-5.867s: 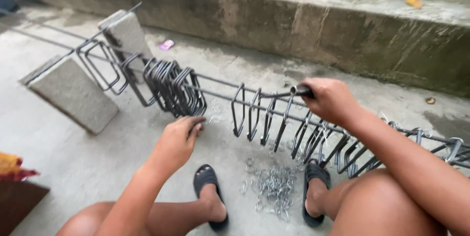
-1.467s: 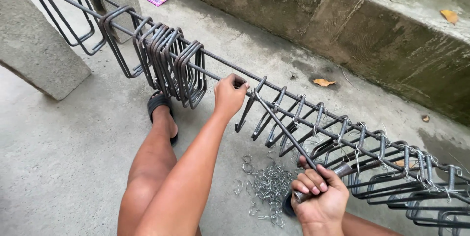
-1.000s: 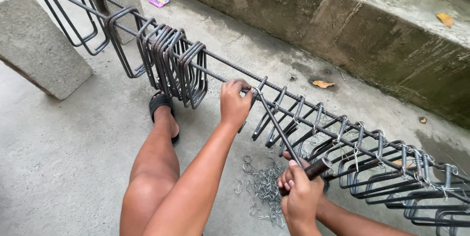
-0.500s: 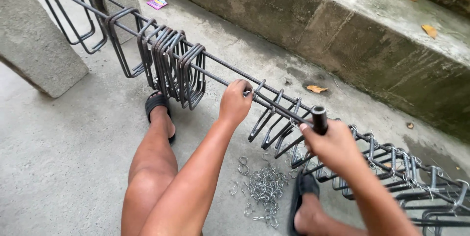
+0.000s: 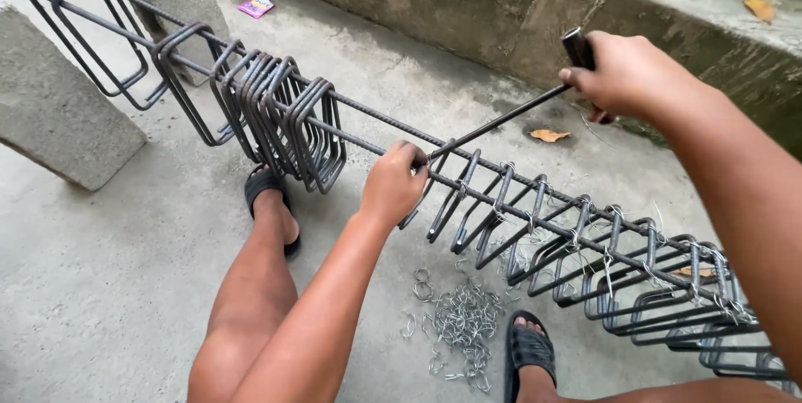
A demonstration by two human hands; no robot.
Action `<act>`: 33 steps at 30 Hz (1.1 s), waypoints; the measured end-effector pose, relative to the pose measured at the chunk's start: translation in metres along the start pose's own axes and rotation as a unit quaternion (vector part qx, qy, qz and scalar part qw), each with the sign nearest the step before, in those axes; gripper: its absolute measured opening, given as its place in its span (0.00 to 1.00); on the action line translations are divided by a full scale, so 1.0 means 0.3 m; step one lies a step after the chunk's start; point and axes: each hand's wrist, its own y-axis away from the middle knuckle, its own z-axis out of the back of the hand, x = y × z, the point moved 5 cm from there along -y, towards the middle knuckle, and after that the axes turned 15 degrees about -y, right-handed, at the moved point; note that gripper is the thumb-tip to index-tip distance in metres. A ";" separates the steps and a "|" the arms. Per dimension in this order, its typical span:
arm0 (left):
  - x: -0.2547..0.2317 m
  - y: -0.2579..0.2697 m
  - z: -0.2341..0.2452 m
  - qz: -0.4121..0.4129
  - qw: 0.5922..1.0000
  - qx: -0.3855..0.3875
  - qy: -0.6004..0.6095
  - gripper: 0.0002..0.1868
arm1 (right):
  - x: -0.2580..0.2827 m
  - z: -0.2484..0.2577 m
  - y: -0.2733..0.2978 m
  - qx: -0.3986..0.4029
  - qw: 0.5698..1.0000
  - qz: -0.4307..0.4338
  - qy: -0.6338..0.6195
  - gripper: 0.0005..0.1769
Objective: Tying metal stirrups to rebar using wire ties and a manual twisting tool
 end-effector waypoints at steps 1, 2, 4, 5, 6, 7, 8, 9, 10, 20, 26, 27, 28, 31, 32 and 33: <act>-0.002 -0.003 0.002 -0.007 1.000 0.008 -0.008 0.02 | 0.020 0.007 -0.024 -0.027 0.999 0.004 -0.018 0.22; 0.000 -0.002 -0.002 -0.005 1.000 0.010 -0.007 0.02 | 0.015 -0.013 -0.050 -0.024 1.000 0.003 -0.017 0.22; 0.003 -0.003 0.001 -0.020 1.000 -0.006 -0.003 0.03 | 0.019 -0.036 -0.103 -0.067 0.990 0.025 -0.121 0.18; 0.000 -0.010 0.006 -0.018 1.000 -0.006 -0.005 0.03 | 0.015 -0.045 -0.130 -0.066 0.990 0.026 -0.121 0.18; 0.000 -0.007 0.010 -0.012 1.000 0.006 -0.007 0.04 | 0.012 -0.056 -0.154 -0.078 0.986 0.037 -0.142 0.18; 0.000 -0.005 0.012 -0.006 1.000 0.018 -0.009 0.06 | 0.008 -0.068 -0.177 -0.090 0.981 0.047 -0.164 0.17; 0.006 0.004 0.025 -0.004 1.000 0.020 -0.010 0.06 | 0.006 -0.076 -0.186 -0.087 0.981 0.046 -0.165 0.17; 0.010 0.013 0.037 -0.007 1.000 0.023 -0.015 0.09 | 0.004 -0.081 -0.194 -0.090 0.979 0.049 -0.175 0.17; 0.012 0.018 0.051 -0.010 0.999 0.024 -0.020 0.12 | 0.006 -0.080 -0.202 -0.094 0.977 0.053 -0.185 0.17; 0.146 0.143 -0.084 0.186 0.961 0.202 0.009 0.24 | -0.035 -0.142 -0.352 -0.102 0.950 0.020 -0.294 0.16; 0.185 0.112 -0.146 0.174 0.952 0.252 -0.005 0.12 | 0.001 -0.183 -0.446 -0.145 0.861 -0.059 -0.484 0.27; 0.191 0.110 -0.155 0.145 0.959 0.243 -0.013 0.11 | 0.017 -0.187 -0.458 -0.153 0.853 -0.054 -0.497 0.26; 0.200 0.111 -0.161 0.117 0.965 0.232 -0.023 0.10 | 0.039 -0.194 -0.471 -0.159 0.844 -0.047 -0.510 0.25; 0.185 0.125 -0.164 0.135 0.969 0.209 -0.014 0.10 | 0.065 -0.205 -0.541 -0.171 0.835 0.010 -0.522 0.25; 0.186 0.129 -0.171 0.136 0.968 0.208 -0.014 0.10 | 0.081 -0.219 -0.566 -0.170 0.836 0.011 -0.522 0.25; 0.182 0.132 -0.177 0.134 0.970 0.200 -0.009 0.09 | 0.113 -0.221 -0.589 -0.168 0.827 0.074 -0.532 0.23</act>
